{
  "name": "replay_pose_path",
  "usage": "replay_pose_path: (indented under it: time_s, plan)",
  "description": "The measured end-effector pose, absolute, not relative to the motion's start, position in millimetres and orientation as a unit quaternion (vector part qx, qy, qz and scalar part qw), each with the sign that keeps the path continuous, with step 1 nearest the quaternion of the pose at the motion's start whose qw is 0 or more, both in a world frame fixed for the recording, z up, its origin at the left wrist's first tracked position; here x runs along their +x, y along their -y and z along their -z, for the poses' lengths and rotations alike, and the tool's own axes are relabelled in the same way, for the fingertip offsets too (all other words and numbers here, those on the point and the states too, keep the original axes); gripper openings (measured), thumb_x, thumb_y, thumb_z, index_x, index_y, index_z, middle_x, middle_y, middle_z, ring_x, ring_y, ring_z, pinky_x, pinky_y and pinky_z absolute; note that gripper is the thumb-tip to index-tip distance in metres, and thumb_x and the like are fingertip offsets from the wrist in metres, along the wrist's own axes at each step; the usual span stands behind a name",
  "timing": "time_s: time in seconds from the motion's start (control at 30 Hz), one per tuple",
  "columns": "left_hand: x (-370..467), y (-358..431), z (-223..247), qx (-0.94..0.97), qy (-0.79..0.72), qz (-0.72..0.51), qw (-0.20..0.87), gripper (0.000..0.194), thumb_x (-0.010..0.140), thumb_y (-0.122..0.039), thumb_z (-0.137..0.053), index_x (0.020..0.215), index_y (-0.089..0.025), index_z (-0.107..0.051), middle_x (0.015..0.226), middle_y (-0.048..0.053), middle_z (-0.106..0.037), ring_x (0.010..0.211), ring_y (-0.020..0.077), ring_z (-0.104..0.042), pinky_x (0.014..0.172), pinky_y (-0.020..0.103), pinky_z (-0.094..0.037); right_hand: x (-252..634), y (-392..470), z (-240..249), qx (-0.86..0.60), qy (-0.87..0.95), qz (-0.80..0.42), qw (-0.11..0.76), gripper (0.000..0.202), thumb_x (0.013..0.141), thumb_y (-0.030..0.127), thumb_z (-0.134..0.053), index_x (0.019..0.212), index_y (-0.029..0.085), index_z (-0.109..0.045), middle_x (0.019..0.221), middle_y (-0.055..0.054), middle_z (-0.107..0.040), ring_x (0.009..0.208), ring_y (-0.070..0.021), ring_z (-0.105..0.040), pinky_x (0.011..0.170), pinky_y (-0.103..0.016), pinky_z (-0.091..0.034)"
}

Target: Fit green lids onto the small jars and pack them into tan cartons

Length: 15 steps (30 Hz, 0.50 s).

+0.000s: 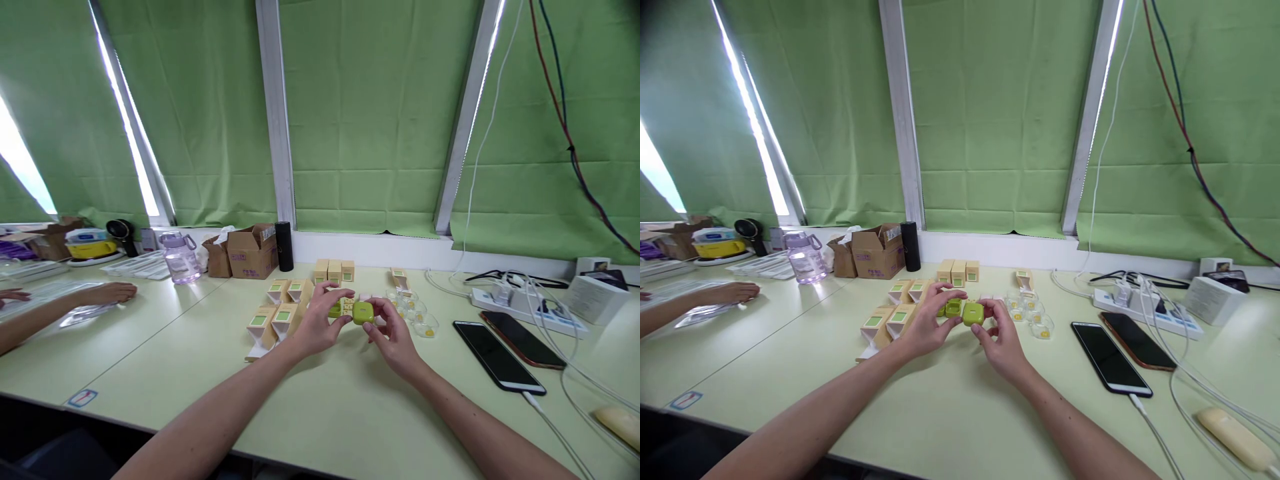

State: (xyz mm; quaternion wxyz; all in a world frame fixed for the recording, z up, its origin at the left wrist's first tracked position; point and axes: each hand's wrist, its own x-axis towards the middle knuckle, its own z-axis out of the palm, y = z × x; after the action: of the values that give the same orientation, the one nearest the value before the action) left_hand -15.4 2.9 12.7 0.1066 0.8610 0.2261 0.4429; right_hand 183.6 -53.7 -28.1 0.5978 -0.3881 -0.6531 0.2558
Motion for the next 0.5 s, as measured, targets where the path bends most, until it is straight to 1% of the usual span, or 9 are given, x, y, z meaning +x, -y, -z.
replay_pose_path:
  time_s: [0.13,0.2,0.3,0.4,0.5]
  plan:
    - [-15.7,0.4,-13.5,0.886,-0.205,-0.414,0.037,0.054,0.088,-0.014,-0.068,0.138,-0.027,-0.053,0.129,0.009,-0.065,0.13,0.0317,-0.044,0.111,0.057,-0.042,183.3,52.1,28.7,-0.382,0.653,-0.275,0.593,0.032,0.093,0.045,-0.064,0.119,0.028,-0.057,0.112,-0.007,-0.056,0.103,-0.0235,-0.056,0.063,-0.028,-0.057]
    - [-15.3,3.3,-12.9,0.895,-0.196,-0.401,0.006,0.059,0.088,-0.011,-0.065,0.142,-0.028,-0.05,0.137,0.01,-0.06,0.132,0.0313,-0.041,0.113,0.057,-0.041,182.4,52.6,28.0,-0.382,0.656,-0.278,0.589,0.031,0.093,0.046,-0.064,0.118,0.027,-0.058,0.111,-0.007,-0.056,0.103,-0.0235,-0.057,0.063,-0.027,-0.056]
    - [-14.6,7.1,-11.5,0.905,-0.193,-0.378,-0.025,0.063,0.087,-0.006,-0.062,0.144,-0.032,-0.05,0.142,0.009,-0.052,0.135,0.0308,-0.038,0.113,0.054,-0.041,179.9,54.1,26.7,-0.387,0.658,-0.274,0.585,0.031,0.094,0.046,-0.064,0.118,0.027,-0.059,0.111,-0.007,-0.057,0.102,-0.023,-0.058,0.061,-0.026,-0.055]
    - [-13.8,8.6,-10.5,0.915,-0.181,-0.358,-0.038,0.059,0.089,-0.005,-0.06,0.139,-0.034,-0.054,0.14,0.008,-0.053,0.134,0.0303,-0.039,0.113,0.053,-0.041,177.4,55.5,25.7,-0.385,0.667,-0.272,0.577,0.031,0.095,0.045,-0.063,0.12,0.027,-0.06,0.117,-0.008,-0.057,0.103,-0.0225,-0.059,0.061,-0.026,-0.055]
    - [-12.6,7.3,-9.9,0.913,-0.17,-0.37,-0.019,0.049,0.089,-0.006,-0.06,0.132,-0.031,-0.058,0.133,0.008,-0.059,0.131,0.0295,-0.043,0.112,0.051,-0.041,177.0,55.7,25.8,-0.385,0.671,-0.263,0.577,0.035,0.096,0.046,-0.061,0.126,0.028,-0.06,0.123,-0.009,-0.057,0.102,-0.0219,-0.061,0.063,-0.027,-0.056]
